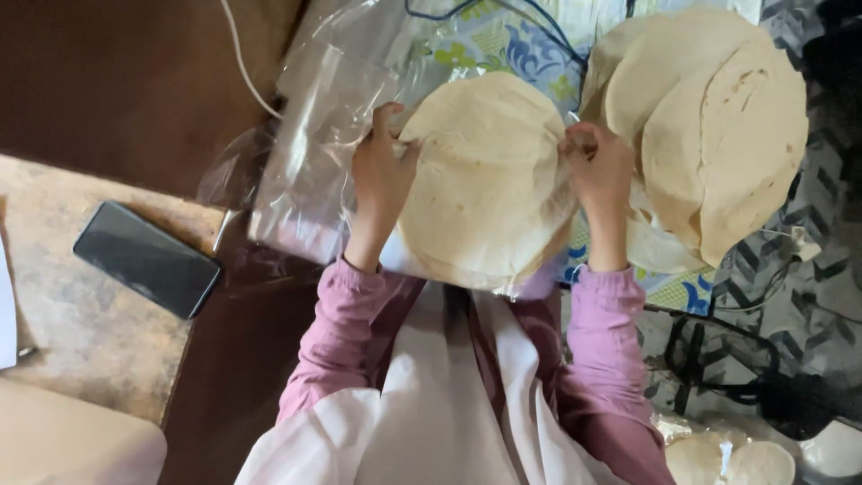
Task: The person sorts through a stack of flatbread by hand and places groups of them into clear plastic bags.
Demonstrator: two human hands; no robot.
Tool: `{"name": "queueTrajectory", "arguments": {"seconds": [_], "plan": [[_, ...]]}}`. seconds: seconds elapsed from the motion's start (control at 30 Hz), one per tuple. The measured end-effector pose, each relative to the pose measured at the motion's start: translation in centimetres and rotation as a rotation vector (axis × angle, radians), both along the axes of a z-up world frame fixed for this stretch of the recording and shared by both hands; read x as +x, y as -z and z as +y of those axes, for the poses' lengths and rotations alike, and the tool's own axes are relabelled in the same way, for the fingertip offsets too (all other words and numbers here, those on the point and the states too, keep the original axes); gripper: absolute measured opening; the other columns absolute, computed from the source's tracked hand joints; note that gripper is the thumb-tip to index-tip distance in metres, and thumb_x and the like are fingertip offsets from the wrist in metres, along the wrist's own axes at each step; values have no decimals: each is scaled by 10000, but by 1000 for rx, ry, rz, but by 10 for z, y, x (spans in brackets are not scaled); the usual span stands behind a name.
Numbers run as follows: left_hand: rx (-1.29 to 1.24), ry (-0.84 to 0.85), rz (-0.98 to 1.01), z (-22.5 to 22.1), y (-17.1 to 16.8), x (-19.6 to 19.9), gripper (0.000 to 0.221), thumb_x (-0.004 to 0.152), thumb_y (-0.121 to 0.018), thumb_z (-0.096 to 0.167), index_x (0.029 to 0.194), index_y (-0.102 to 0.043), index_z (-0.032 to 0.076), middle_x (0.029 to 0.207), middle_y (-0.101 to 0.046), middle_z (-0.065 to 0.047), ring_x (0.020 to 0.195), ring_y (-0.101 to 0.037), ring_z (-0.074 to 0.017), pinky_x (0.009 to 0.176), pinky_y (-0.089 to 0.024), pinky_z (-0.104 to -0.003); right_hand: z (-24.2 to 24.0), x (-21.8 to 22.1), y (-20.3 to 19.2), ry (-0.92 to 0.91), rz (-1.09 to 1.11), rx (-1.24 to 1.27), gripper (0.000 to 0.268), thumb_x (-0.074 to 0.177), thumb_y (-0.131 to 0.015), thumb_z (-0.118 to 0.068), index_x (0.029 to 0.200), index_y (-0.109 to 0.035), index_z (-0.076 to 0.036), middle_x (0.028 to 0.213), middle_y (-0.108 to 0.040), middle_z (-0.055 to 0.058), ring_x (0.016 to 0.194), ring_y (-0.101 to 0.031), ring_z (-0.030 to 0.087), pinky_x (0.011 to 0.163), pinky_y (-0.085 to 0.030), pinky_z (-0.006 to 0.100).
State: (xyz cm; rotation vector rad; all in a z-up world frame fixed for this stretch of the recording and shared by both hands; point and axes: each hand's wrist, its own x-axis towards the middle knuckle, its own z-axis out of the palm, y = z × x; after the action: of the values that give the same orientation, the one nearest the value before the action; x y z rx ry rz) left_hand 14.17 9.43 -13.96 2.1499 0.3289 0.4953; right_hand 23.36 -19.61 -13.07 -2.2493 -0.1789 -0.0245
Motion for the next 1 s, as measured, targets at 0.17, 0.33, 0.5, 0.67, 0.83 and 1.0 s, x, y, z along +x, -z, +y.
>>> {"name": "queueTrajectory", "arguments": {"seconds": [0.17,0.33,0.5,0.67,0.83,1.0], "plan": [[492,-102,71,-40,7,1,458,906,-668,76,1354,-606,151,1327,-606,-71,1257,-550,-296,1005,-479,-478,5,-3,14,13,-476,-407,112,853,-790,-120,963,-789,-101,929,-701,185,950,-617,388,813,-488,476],[624,251,-66,-54,4,3,472,1005,-590,258,1444,-576,84,1543,-496,-132,1483,-383,-312,1225,-262,-523,4,14,13,-9,-397,-485,67,901,-762,-182,881,-796,-128,835,-763,69,887,-663,360,769,-463,534],[599,315,-91,-54,2,3,539,1041,-573,352,1501,-534,74,1609,-428,-139,1531,-327,-314,1266,-179,-524,-1,26,27,-53,-303,-381,135,912,-739,-214,879,-792,-95,835,-730,156,765,-699,381,700,-549,482],[614,334,-88,-53,-3,4,578,1047,-565,398,1514,-513,61,1618,-414,-147,1535,-317,-322,1264,-167,-525,4,25,19,-2,-360,-615,209,933,-731,-220,807,-784,-63,803,-720,195,755,-693,402,679,-547,501],[613,324,-55,-57,-2,1,588,1037,-563,410,1520,-505,79,1611,-414,-137,1523,-325,-324,1252,-184,-535,-13,37,9,-225,-99,-287,372,900,-800,-388,908,-764,-18,767,-689,218,685,-688,397,633,-543,479],[608,334,-49,-56,0,3,583,1050,-568,413,1522,-498,78,1621,-405,-140,1532,-321,-331,1258,-188,-537,-5,33,22,-178,-70,-282,258,881,-779,-299,877,-780,-41,744,-701,196,675,-704,368,628,-534,462]]}}
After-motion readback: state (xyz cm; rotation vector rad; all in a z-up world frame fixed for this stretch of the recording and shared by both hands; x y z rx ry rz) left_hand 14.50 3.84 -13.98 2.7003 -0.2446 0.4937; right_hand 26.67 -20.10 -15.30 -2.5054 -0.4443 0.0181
